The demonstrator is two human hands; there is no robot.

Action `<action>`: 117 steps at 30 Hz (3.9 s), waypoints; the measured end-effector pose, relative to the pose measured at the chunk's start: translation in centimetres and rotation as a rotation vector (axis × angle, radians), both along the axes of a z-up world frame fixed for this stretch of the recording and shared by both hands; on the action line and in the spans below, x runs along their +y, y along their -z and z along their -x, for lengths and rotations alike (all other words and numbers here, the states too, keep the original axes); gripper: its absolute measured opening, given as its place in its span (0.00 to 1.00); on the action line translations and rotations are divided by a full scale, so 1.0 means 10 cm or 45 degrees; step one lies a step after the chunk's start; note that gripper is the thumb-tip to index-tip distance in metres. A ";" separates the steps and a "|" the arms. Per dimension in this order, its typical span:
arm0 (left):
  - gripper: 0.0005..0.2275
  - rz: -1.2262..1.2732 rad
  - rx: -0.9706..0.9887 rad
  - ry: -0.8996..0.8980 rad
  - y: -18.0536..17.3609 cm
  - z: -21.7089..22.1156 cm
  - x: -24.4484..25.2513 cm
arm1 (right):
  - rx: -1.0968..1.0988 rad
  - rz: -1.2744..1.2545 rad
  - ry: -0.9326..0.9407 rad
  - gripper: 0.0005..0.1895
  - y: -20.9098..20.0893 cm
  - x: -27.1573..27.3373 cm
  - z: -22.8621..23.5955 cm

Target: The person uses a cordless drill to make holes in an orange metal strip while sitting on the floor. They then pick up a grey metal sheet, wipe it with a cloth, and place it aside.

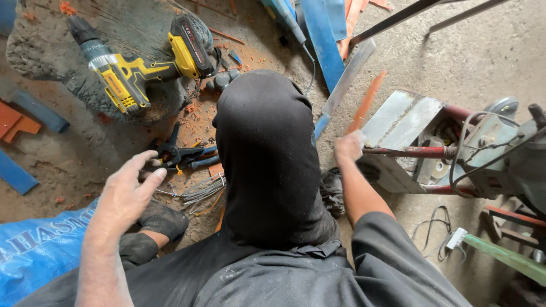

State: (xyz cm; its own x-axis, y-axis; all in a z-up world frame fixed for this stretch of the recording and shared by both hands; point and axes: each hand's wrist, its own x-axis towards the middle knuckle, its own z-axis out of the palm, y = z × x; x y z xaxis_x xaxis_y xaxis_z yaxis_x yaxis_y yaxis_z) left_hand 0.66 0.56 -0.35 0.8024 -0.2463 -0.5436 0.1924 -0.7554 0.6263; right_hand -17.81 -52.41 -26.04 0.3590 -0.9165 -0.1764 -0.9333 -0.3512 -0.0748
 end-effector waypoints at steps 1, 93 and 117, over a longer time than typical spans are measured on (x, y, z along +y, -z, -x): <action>0.20 0.061 -0.018 -0.057 -0.04 0.02 0.01 | -0.030 -0.051 0.082 0.17 -0.09 -0.05 0.04; 0.40 2.206 0.076 -0.825 -0.64 -0.14 -0.19 | -1.052 -0.724 -1.754 0.44 -3.65 3.89 -2.05; 0.39 2.422 -0.268 -0.966 -0.76 -0.27 0.36 | -0.723 -1.850 -1.339 0.16 -3.35 3.29 -2.10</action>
